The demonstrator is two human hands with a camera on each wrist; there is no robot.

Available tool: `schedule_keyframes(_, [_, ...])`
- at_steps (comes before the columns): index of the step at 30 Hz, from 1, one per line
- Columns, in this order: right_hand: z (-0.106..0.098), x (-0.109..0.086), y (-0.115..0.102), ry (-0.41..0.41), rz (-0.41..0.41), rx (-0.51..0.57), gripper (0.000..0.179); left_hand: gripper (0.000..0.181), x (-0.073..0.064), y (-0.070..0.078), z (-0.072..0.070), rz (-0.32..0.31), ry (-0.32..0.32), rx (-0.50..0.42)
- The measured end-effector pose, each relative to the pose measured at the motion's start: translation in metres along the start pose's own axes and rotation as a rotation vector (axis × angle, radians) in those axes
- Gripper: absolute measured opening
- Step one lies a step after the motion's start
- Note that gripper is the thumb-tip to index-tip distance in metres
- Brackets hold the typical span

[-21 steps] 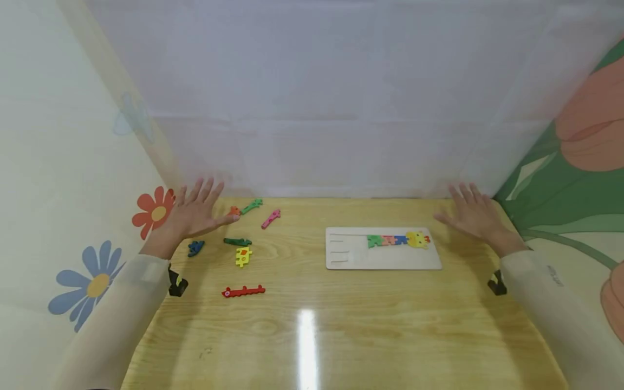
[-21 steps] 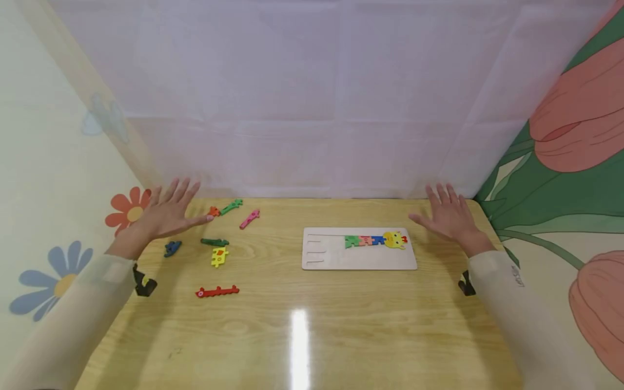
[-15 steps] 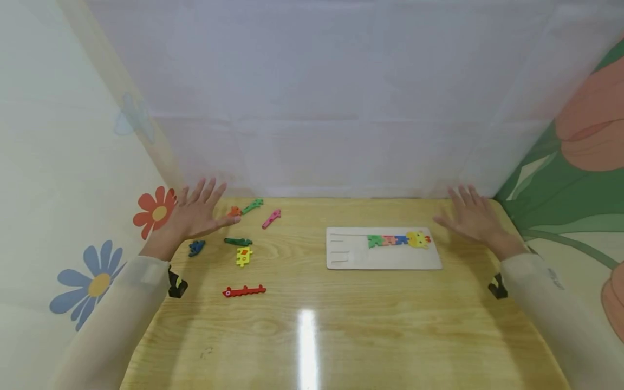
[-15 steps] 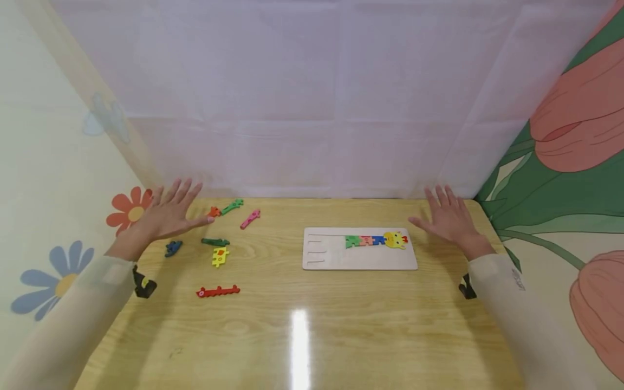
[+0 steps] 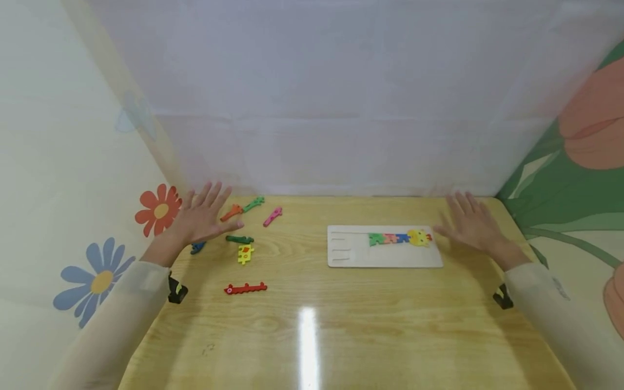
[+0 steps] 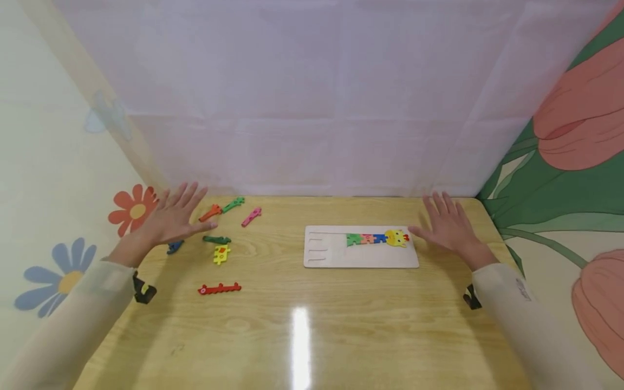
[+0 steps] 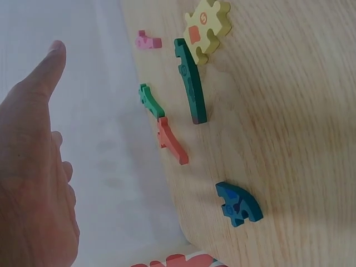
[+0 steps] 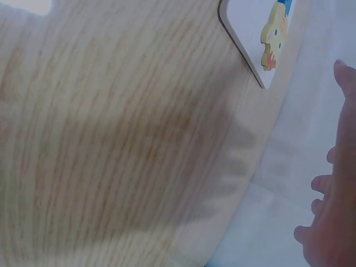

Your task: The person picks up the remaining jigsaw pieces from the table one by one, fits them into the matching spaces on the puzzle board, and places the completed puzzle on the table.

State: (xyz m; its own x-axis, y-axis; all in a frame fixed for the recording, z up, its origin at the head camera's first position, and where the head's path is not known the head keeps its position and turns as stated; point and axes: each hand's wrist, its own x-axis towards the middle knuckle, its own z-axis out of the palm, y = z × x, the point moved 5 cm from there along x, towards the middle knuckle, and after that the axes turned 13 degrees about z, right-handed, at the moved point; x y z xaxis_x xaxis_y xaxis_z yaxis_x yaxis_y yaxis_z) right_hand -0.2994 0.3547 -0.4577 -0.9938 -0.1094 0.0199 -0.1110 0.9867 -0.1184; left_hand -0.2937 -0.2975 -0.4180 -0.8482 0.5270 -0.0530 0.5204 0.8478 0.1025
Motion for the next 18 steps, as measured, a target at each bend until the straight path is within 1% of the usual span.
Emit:
schedule_keyframes(5, [0.006,-0.006,-0.002,-0.030,-0.008,0.009,0.102,0.106,-0.003,0.006,0.002,0.019,-0.011,0.011])
schedule_keyframes(7, [0.008,-0.007,-0.004,-0.029,-0.020,0.011,0.103,0.106,-0.005,0.008,0.004,0.029,-0.015,0.021])
schedule_keyframes(12, [0.012,-0.011,-0.010,-0.039,-0.055,-0.016,0.103,0.107,-0.011,0.015,0.010,0.069,0.003,0.060])
schedule_keyframes(18, [0.017,-0.014,-0.011,-0.062,-0.081,-0.040,0.103,0.106,-0.018,0.022,0.018,0.100,-0.001,0.032])
